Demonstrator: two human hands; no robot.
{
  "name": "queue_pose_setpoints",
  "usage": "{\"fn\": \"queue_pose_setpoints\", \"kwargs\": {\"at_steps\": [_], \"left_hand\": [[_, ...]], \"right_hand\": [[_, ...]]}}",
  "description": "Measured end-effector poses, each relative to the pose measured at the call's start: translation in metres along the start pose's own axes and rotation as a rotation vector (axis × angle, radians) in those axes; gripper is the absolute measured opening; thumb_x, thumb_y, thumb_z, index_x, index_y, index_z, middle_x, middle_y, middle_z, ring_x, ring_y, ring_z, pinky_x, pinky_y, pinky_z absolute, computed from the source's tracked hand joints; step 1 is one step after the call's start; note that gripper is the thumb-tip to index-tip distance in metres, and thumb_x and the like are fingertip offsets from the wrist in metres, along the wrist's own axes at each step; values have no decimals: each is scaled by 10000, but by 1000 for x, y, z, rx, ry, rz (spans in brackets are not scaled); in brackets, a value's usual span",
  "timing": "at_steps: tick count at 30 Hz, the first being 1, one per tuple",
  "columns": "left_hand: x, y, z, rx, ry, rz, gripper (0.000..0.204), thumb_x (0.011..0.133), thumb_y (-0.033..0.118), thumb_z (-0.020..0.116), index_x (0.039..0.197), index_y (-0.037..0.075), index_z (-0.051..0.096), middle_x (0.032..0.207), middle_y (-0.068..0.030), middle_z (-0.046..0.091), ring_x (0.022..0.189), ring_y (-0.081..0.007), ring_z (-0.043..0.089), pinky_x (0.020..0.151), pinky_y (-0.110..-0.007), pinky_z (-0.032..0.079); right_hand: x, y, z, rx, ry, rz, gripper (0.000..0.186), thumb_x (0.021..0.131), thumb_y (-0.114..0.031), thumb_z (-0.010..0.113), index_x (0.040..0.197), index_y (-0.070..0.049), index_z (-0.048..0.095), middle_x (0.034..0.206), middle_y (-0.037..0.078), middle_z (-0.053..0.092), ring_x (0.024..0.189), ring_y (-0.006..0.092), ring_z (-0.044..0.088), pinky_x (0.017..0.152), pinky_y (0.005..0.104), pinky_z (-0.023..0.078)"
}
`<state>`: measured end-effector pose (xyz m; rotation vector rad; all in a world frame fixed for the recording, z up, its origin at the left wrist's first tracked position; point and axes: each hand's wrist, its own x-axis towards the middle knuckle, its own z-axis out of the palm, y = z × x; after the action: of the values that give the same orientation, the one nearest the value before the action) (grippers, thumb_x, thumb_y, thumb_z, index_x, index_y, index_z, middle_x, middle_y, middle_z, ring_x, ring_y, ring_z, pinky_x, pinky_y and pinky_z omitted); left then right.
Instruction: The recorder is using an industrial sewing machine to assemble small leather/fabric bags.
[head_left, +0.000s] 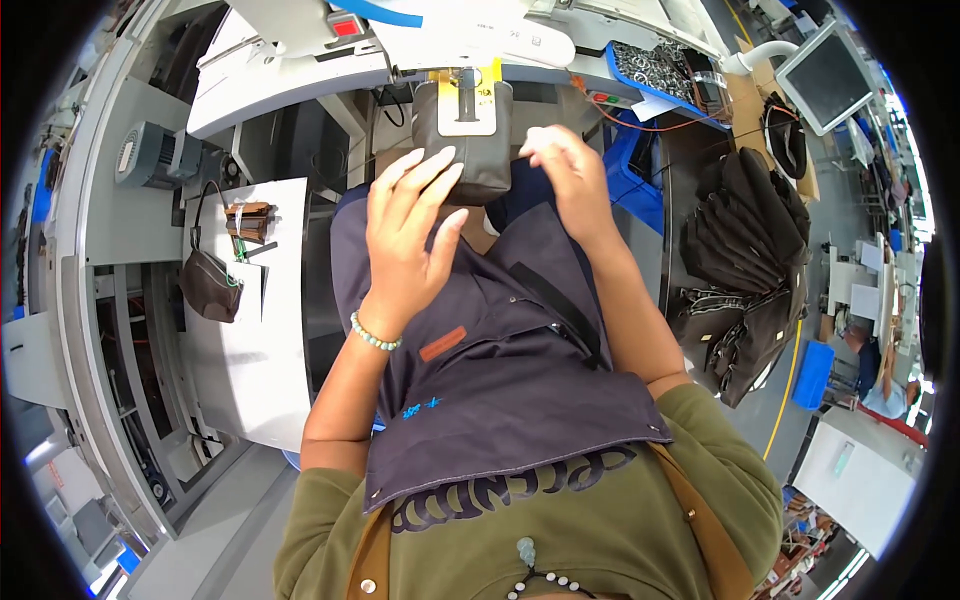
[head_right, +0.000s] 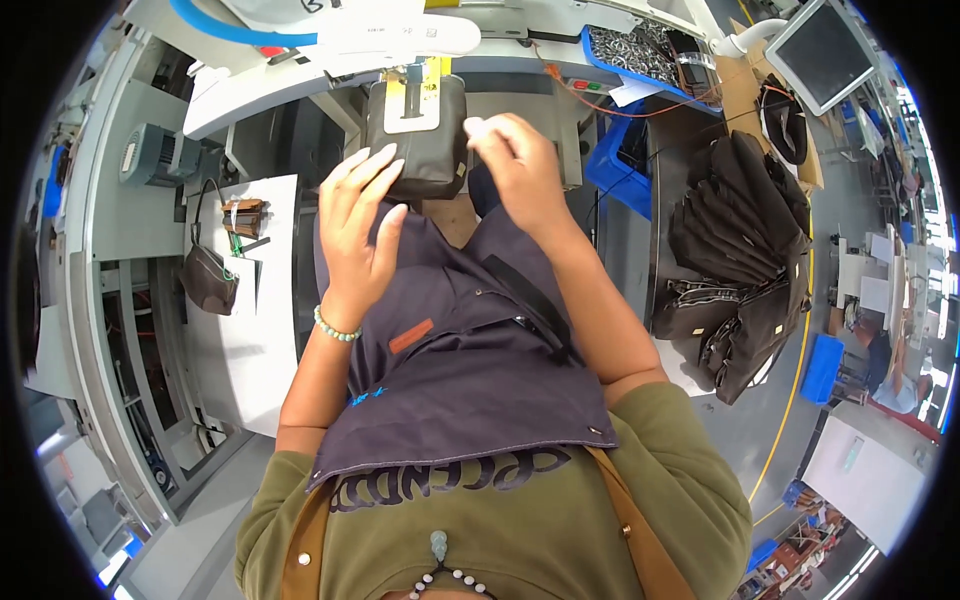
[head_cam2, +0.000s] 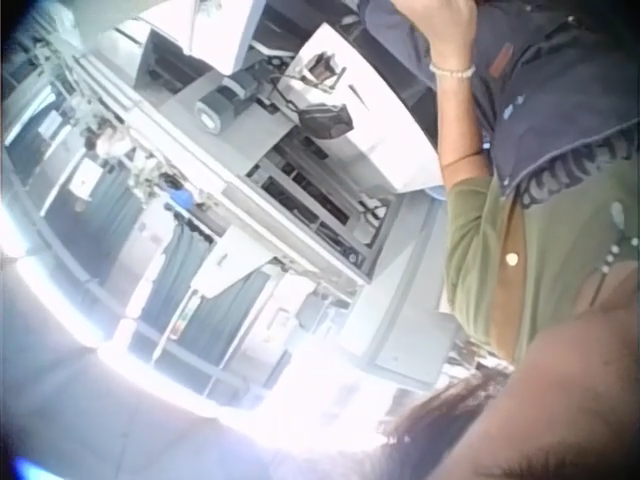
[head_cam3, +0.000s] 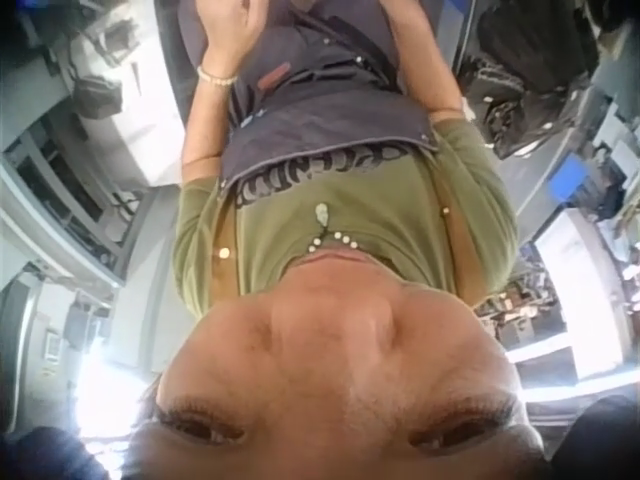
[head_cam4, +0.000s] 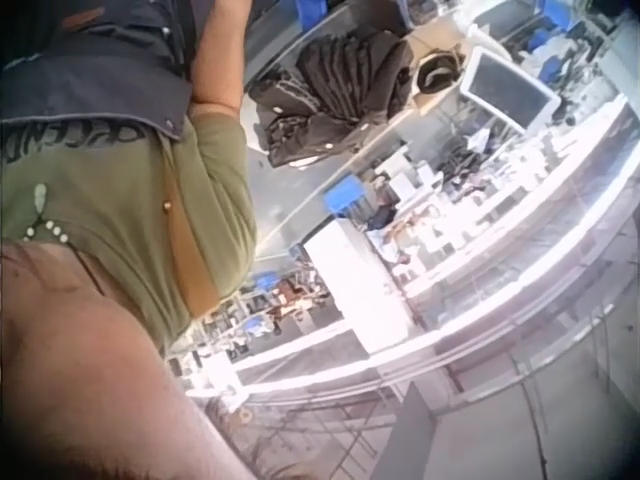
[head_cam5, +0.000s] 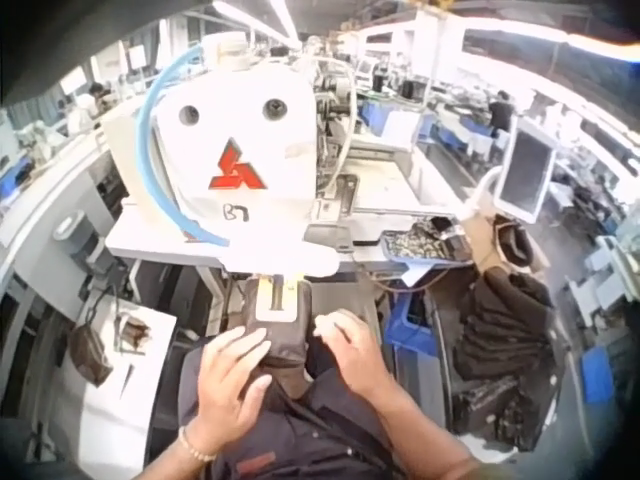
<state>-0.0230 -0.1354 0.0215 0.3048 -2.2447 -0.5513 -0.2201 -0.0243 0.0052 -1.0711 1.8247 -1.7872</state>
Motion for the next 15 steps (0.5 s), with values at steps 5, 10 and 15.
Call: {"fn": "queue_pose_setpoints", "kwargs": {"at_steps": [5, 10, 15], "left_hand": [[4, 7, 16, 101, -33, -32, 436, 885, 160, 725, 1298, 43, 650, 1314, -97, 638, 1270, -368, 494, 1048, -450, 418], [6, 6, 22, 90, -6, -51, 420, 882, 175, 733, 1280, 62, 660, 1314, -82, 646, 1260, -341, 492, 1058, -442, 387], [10, 2, 20, 94, 17, -44, 382, 873, 155, 732, 1240, 65, 673, 1285, -77, 655, 1252, -335, 500, 1064, -440, 385]], "right_hand": [[8, -18, 17, -319, -147, 45, 296, 998, -203, 645, 791, -2, 581, 713, -38, 512, 689, 45, 433, 619, 246, 366], [17, -10, 10, -45, -237, 166, 316, 1005, -189, 638, 746, -31, 553, 703, -51, 486, 668, 43, 399, 598, 248, 344], [31, -10, 4, -59, -282, 136, 301, 1004, -195, 650, 761, -31, 581, 700, -55, 503, 677, 36, 428, 613, 228, 365]]}}
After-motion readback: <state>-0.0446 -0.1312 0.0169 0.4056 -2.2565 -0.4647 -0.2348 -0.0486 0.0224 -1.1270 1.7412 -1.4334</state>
